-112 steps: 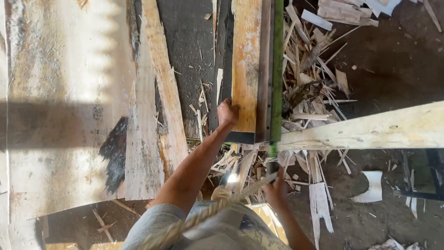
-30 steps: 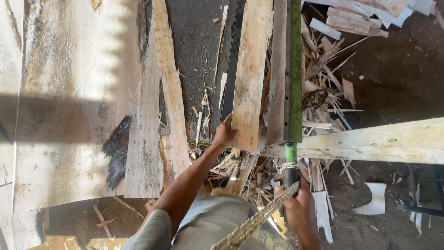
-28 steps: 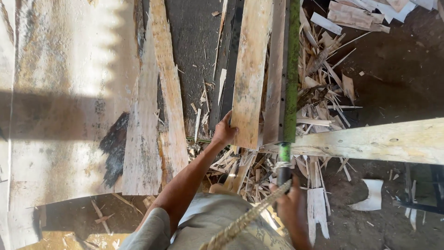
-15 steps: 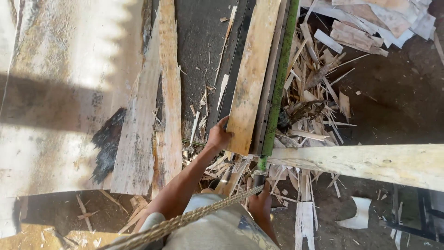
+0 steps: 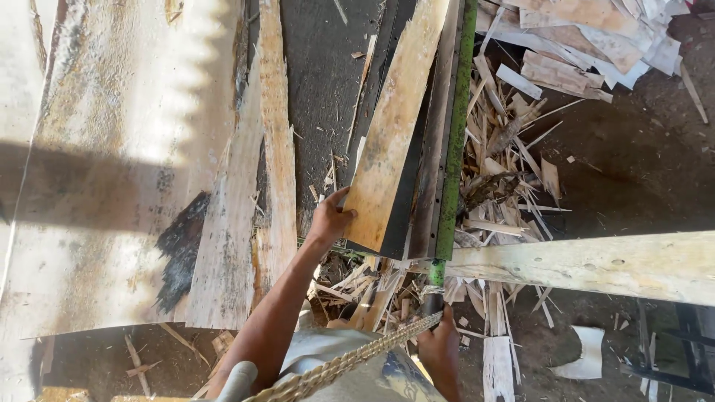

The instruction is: Trimming pieces of wood veneer using a large manual shear.

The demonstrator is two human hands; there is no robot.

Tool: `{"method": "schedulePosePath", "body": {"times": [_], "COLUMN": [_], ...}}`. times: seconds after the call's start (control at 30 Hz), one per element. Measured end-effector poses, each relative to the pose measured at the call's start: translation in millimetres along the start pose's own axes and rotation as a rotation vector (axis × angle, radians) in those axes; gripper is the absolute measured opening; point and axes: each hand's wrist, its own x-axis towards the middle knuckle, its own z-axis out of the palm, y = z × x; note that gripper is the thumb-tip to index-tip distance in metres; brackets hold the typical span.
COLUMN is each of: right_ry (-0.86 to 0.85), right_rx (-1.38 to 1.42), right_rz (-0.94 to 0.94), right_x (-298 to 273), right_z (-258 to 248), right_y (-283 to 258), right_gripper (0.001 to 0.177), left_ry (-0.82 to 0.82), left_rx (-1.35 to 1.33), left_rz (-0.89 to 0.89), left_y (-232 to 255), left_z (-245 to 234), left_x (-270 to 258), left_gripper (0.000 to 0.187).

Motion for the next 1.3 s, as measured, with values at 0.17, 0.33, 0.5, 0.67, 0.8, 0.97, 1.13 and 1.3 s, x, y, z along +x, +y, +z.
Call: {"method": "schedulePosePath", "body": {"times": [0.17, 0.33, 0.5, 0.67, 0.8, 0.97, 1.13, 1.3], "right_ry": [0.059, -0.013, 0.014, -0.023, 0.017, 0.065, 0.014, 0.031], "right_rx": [-0.085, -0.024, -0.027, -0.062, -0.017, -0.041, 0.070, 0.038], "right_rz": [-0.039, 0.229, 0.112, 0.251, 0.118, -0.002, 0.166, 0.145], "right_x": [-6.9, -23.5, -24.4, -39.6, -30.6, -28.5, -36.6, -29.8], "right_z": [-13.3, -33.4, -45.2, -54.2, -48.3, -48.0, -49.6, -47.7], "right_y": [-7.4, -37.9, -31.0, -72.6, -49.1, -38.7, -58.2, -47.3], "right_gripper": [0.052, 0.065, 0.061, 0.064, 0.060, 0.054, 0.057, 0.064], "left_ry": [0.019, 0.031, 0.244, 0.711, 0.173, 0.203, 0.373, 0.372], "left_rx": [-0.008, 0.458, 0.834, 0.759, -0.932, -1.471, -1.590, -1.573], "left_rz": [-0.045, -0.171, -0.338, -0.114, -0.186, -0.101, -0.097, -0.146], "left_y": [-27.0, -31.3, -44.2, -60.9, -119.0, -153.2, -129.7, -104.6], "left_z": [-50.8, -169.8, -255.0, -202.7, -127.8, -104.8, -107.2, -87.0], "left_x": [-16.8, -58.6, -68.2, -48.3, 22.8, 140.8, 180.3, 175.8], "left_gripper": [0.070, 0.067, 0.054, 0.032, 0.057, 0.079, 0.097, 0.105]}}
